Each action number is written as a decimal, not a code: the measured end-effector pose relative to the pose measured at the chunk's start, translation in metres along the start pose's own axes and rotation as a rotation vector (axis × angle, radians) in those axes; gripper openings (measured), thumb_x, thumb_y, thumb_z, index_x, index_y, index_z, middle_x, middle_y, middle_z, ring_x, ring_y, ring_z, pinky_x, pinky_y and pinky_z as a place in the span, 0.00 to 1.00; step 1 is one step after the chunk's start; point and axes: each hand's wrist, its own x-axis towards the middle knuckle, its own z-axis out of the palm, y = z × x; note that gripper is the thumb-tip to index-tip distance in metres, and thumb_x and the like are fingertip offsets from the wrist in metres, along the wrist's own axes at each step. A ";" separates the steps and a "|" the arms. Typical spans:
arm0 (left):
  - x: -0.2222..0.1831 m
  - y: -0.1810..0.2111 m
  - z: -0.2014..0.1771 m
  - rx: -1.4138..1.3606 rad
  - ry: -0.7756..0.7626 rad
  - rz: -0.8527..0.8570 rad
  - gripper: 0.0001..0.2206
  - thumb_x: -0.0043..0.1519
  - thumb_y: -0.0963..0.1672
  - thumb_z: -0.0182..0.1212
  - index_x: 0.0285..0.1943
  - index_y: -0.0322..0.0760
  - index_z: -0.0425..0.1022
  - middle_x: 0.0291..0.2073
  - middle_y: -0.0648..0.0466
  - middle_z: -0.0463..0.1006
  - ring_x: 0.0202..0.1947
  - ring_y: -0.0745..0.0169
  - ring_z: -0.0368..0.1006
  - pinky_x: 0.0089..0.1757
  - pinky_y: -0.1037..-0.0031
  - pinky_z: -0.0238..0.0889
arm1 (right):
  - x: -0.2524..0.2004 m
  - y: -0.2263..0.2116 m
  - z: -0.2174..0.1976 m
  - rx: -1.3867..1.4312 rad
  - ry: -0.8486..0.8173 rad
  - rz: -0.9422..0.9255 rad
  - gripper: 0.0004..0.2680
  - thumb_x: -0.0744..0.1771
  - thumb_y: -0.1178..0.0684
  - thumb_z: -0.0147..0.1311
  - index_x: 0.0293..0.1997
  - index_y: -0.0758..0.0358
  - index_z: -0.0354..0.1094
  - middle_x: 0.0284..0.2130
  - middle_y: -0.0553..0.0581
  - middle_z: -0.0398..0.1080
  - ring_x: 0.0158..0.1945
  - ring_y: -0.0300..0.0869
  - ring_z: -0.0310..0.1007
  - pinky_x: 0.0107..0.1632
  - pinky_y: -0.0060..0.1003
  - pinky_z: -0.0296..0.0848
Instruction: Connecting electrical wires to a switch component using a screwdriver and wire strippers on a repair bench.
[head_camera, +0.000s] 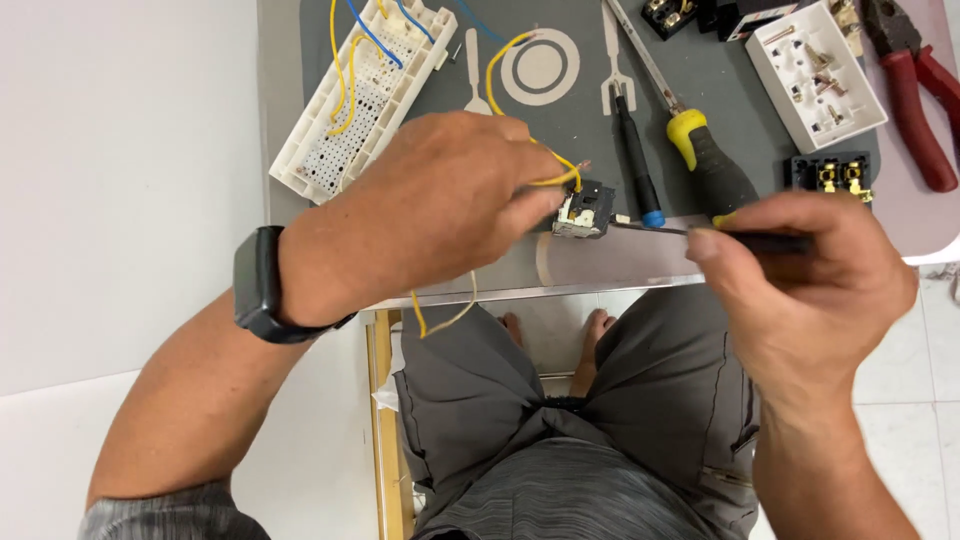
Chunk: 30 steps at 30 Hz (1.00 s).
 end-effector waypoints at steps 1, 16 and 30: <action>0.001 0.001 0.000 -0.065 -0.036 -0.058 0.11 0.66 0.46 0.54 0.32 0.39 0.68 0.22 0.54 0.68 0.23 0.59 0.65 0.27 0.66 0.61 | 0.007 -0.006 0.000 -0.013 -0.086 -0.036 0.09 0.66 0.67 0.68 0.42 0.75 0.66 0.34 0.63 0.68 0.34 0.39 0.65 0.36 0.27 0.65; 0.002 -0.008 0.081 -0.993 0.243 -0.285 0.19 0.55 0.43 0.68 0.57 0.43 0.75 0.27 0.67 0.66 0.24 0.76 0.51 0.29 0.83 0.48 | 0.046 -0.042 0.021 -0.240 -0.519 -0.021 0.04 0.70 0.59 0.52 0.36 0.65 0.66 0.22 0.52 0.71 0.22 0.33 0.68 0.30 0.25 0.66; 0.002 -0.011 0.088 -1.113 0.286 -0.245 0.22 0.52 0.43 0.70 0.58 0.44 0.74 0.46 0.63 0.81 0.44 0.84 0.68 0.47 0.85 0.65 | 0.054 -0.059 0.035 -0.574 -0.701 -0.331 0.03 0.69 0.54 0.54 0.39 0.61 0.67 0.18 0.50 0.65 0.19 0.43 0.60 0.30 0.39 0.60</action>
